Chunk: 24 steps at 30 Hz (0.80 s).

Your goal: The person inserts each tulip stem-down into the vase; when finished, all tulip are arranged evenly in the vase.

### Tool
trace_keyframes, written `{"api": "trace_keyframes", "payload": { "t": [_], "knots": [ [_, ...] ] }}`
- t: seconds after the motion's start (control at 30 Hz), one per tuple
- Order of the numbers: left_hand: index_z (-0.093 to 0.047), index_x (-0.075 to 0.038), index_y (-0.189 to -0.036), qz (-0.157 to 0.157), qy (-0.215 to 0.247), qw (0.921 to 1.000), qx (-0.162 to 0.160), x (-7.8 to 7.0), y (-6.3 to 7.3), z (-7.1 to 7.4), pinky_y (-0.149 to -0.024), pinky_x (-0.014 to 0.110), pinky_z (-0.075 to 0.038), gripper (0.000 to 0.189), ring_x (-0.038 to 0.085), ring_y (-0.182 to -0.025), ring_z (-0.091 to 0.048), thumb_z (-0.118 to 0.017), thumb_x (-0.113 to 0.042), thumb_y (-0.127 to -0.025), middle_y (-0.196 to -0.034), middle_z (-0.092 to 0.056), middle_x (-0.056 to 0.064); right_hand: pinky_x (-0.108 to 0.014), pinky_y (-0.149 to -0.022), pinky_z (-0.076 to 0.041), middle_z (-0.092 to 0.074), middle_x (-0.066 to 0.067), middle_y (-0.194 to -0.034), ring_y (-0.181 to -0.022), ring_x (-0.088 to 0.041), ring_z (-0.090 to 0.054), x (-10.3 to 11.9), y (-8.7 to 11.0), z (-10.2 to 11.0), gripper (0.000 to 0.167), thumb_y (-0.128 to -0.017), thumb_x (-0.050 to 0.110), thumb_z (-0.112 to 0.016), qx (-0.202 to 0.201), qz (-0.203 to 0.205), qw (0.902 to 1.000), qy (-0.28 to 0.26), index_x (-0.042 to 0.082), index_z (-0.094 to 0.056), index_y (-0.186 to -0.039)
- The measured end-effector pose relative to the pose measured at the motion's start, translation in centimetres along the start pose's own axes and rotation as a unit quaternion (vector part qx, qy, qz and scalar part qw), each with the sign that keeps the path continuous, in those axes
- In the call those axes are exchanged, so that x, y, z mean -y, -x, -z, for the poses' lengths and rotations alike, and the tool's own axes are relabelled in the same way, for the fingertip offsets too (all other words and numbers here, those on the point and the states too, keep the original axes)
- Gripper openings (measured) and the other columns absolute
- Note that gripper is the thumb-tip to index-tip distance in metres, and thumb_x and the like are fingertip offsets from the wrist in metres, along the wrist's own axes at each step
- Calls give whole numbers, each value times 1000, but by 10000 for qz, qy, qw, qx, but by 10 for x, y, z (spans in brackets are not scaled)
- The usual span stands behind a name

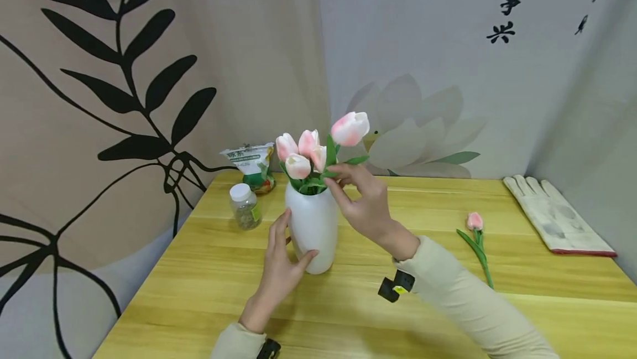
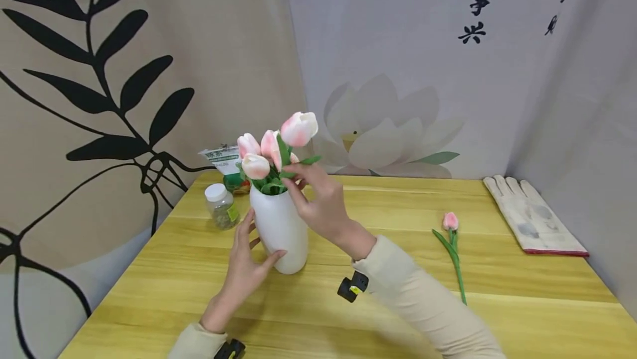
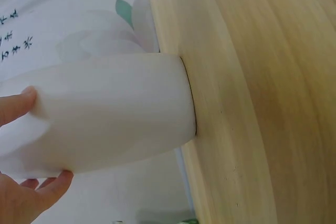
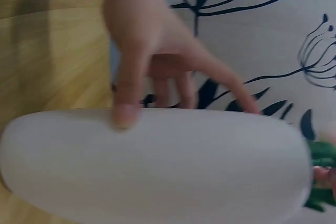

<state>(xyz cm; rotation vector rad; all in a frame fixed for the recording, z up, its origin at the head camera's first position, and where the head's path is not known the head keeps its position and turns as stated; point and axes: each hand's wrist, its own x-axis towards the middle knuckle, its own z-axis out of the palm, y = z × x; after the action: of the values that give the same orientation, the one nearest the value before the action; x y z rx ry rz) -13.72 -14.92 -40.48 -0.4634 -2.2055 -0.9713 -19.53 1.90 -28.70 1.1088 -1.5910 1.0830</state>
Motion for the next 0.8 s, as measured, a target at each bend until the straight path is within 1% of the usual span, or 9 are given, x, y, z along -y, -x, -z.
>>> {"api": "trace_keyframes", "payload": {
  "t": [0.1, 0.2, 0.33, 0.43, 0.57, 0.63, 0.7, 0.77, 0.8],
  "knots": [
    [-15, -7, -141, 52, -6, 10000, 37, 0, 0, 0, -80, 42, -54, 97, 35, -119, -40, -77, -9, -66, -133, -30, 19, -20, -54, -51, -62, -10, -80, -65, -15, -57, -5, 7, -6, 20, -75, -2, -65, 203, 103, 9997, 104, -1, -62, -94],
    [-15, -8, -141, 62, 22, 10000, 58, 1, 0, 0, -81, 41, -54, 97, 34, -120, -39, -76, -9, -67, -134, -30, 18, -21, -52, -46, -62, -8, -78, -67, -15, -51, -8, 9, -10, 18, -78, -1, -62, 258, 260, 9991, 191, 1, -63, -95],
    [-15, -7, -141, 2, -16, 10000, 38, 1, 0, 0, -80, 41, -54, 96, 34, -120, -39, -77, -9, -67, -134, -29, 19, -21, -54, -43, -65, -8, -78, -67, -16, -48, -9, 7, -16, 13, -77, -1, -62, 309, 450, 9976, 424, 1, -64, -90],
    [-16, -7, -141, 11, -26, 10000, 25, -1, 0, 0, -80, 42, -54, 96, 33, -120, -38, -77, -9, -66, -134, -29, 19, -20, -53, -43, -66, -6, -76, -66, -15, -48, -8, 8, -17, 11, -76, 0, -62, 492, 398, 9952, 741, 3, -65, -86],
    [-16, -6, -141, 3, -11, 10000, 21, -3, -1, -1, -80, 42, -54, 97, 34, -120, -38, -77, -9, -66, -134, -29, 19, -19, -49, -41, -65, -4, -71, -65, -15, -46, -9, 10, -12, 17, -78, 3, -52, 1139, 265, 9876, 1046, 8, -67, -83],
    [-16, -6, -141, -16, -21, 10000, 12, -3, -2, -1, -79, 43, -54, 97, 34, -119, -38, -78, -10, -65, -134, -29, 20, -21, -52, -42, -67, -4, -75, -70, -16, -48, -10, 11, -8, 22, -78, 6, -47, 1556, 275, 9814, 1086, 9, -68, -84],
    [-16, -6, -141, -3, -27, 10000, 9, -3, -1, -1, -79, 42, -54, 98, 34, -119, -38, -78, -10, -65, -134, -29, 20, -24, -59, -46, -67, -5, -83, -78, -18, -51, -10, 12, -5, 25, -80, 8, -44, 1899, 307, 9753, 1082, 9, -68, -88],
    [-16, -7, -141, 26, -22, 10000, 7, -2, -1, -1, -79, 42, -54, 98, 34, -119, -38, -78, -10, -65, -134, -29, 19, -26, -65, -48, -68, -5, -91, -85, -19, -53, -9, 15, -2, 26, -82, 10, -44, 2006, 357, 9735, 1039, 8, -67, -94],
    [-16, -7, -141, 38, -24, 10000, 9, -2, -1, 0, -79, 42, -54, 98, 34, -119, -38, -78, -10, -65, -134, -29, 19, -27, -67, -48, -67, -5, -94, -85, -19, -53, -9, 16, -1, 26, -83, 10, -44, 1972, 367, 9750, 956, 7, -67, -96]
  ]
}}
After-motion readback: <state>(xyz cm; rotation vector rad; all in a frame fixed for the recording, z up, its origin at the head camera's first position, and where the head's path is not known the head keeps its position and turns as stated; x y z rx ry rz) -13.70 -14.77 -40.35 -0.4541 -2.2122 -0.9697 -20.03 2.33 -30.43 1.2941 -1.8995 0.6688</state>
